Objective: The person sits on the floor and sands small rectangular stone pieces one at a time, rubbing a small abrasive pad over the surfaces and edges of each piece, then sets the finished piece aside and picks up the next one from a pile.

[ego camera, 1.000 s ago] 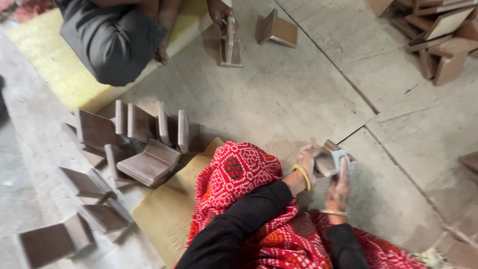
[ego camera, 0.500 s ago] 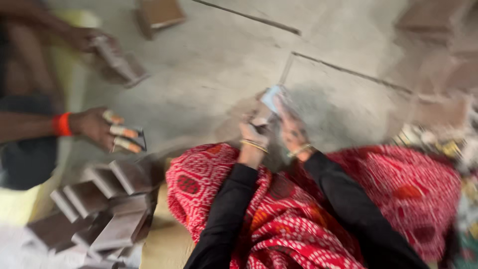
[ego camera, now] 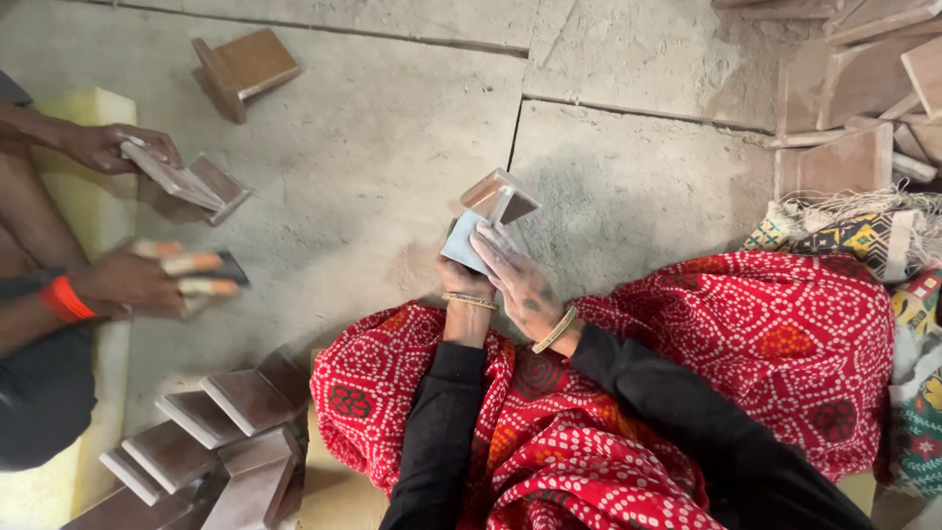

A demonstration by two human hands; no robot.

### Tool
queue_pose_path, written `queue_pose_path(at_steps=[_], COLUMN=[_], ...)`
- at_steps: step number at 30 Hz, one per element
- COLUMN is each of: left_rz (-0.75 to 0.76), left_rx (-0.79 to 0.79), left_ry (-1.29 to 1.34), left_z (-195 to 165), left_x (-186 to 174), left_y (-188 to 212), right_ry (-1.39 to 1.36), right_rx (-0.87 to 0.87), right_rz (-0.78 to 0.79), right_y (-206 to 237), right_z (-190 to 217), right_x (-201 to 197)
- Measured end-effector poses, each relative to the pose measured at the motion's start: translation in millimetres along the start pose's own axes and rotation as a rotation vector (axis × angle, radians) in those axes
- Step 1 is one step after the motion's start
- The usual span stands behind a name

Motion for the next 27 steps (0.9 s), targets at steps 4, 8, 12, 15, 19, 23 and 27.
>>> queue_pose_path(at_steps=[4, 8, 12, 15, 19, 23, 27], left_rz=[0.0, -0.017, 0.008, -0.093, -0.161, -0.064, -0.144], left_rx=[0.017, -0.008, -0.122, -0.004, 0.0, -0.002, 0.005], left_ry=[-0.038, -0.014, 0.097, 0.063, 0.033, 0.061, 0.037], left_z=[5, 4, 3, 3, 9, 15, 16], left_x=[-6, 1, 5, 9, 18, 19, 25], left_y=[-7, -7, 5, 11, 11, 13, 14], right_ry=[-0.031, -0.009, -0.035, 0.009, 0.018, 0.057, 0.071], right_rx=[0.154, 0.1, 0.047, 0.165, 0.15, 0.085, 0.167], right_rz=[0.036, 0.009, -0.003, 0.017, 0.0, -0.044, -0.089], right_y=[-9, -4, 7, 4, 1, 18, 14], right_z=[4, 12, 23, 11, -22, -40, -48], right_x=[-9, -11, -10, -10, -11, -5, -1])
Point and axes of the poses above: each hand's wrist, its own y-axis away from the middle knuckle, its own x-axis out of the palm, z = x × y, the point moved 1 cm from there along -y, towards the middle knuckle, and after that the axes turned 13 degrees about -z, right-handed, at the moved point
